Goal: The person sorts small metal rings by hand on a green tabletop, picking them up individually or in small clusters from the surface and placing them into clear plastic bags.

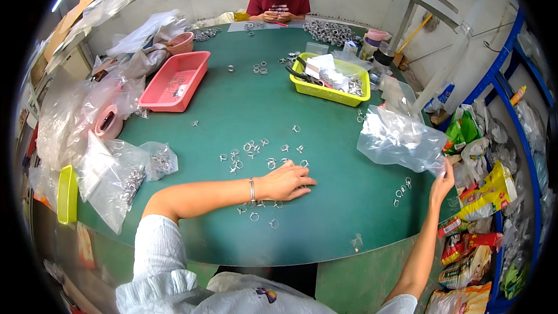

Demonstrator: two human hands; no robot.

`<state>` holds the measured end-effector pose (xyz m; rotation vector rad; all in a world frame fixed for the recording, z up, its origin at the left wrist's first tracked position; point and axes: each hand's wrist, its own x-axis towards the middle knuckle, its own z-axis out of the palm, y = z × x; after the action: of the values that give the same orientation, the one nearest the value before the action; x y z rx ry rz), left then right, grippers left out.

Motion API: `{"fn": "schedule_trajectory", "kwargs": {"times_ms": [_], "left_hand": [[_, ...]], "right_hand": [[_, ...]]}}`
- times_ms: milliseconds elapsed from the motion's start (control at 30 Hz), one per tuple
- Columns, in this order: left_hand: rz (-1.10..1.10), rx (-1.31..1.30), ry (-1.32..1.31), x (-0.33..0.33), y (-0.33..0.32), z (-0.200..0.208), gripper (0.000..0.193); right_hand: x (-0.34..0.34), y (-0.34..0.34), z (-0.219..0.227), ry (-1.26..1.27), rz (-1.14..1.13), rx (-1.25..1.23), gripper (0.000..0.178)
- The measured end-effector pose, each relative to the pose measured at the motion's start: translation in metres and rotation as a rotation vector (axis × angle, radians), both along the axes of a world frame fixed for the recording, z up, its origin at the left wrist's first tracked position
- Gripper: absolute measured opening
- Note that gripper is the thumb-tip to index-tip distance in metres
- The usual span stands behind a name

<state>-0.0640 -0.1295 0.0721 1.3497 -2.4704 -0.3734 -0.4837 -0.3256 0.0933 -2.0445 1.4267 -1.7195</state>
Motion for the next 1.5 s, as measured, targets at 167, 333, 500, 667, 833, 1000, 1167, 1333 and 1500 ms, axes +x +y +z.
{"fn": "schedule_trajectory", "kwargs": {"times_ms": [167,333,500,667,833,1000,1167,1333,1500], "left_hand": [[0.256,-0.170,0.174,0.027,-0.043,-0.003,0.034],[0.421,-0.300,0.106,0.059,-0.085,-0.049,0.034],[0.167,-0.040,0.212,0.039,-0.050,-0.038,0.033],[0.035,0.040,0.200,0.044,0.017,-0.016,0.035],[0.420,0.002,0.262,0.108,0.011,0.003,0.043],[0.937,-0.152,-0.025,0.221,-0.005,-0.038,0.050],[0.938,-0.020,-0.019,0.230,0.000,-0.062,0.050],[0.915,-0.074,0.116,0.187,0.007,-0.052,0.053],[1.341,-0.176,0.019,0.241,0.005,-0.073,0.060]], "right_hand": [[-0.008,0.034,0.022,0.696,0.024,0.227,0.034],[0.119,0.048,0.068,0.605,0.240,0.067,0.033],[0.219,-0.020,0.026,0.565,0.494,0.302,0.028],[0.270,-0.090,-0.021,0.926,0.007,0.590,0.034],[0.254,-0.111,-0.054,0.827,-0.085,0.546,0.030],[0.241,-0.133,-0.066,0.794,0.162,0.470,0.021],[0.244,-0.131,-0.062,0.522,0.096,0.537,0.025],[0.234,-0.142,-0.071,0.763,0.061,0.547,0.038],[0.256,-0.147,-0.073,0.624,0.216,0.442,0.039]]}}
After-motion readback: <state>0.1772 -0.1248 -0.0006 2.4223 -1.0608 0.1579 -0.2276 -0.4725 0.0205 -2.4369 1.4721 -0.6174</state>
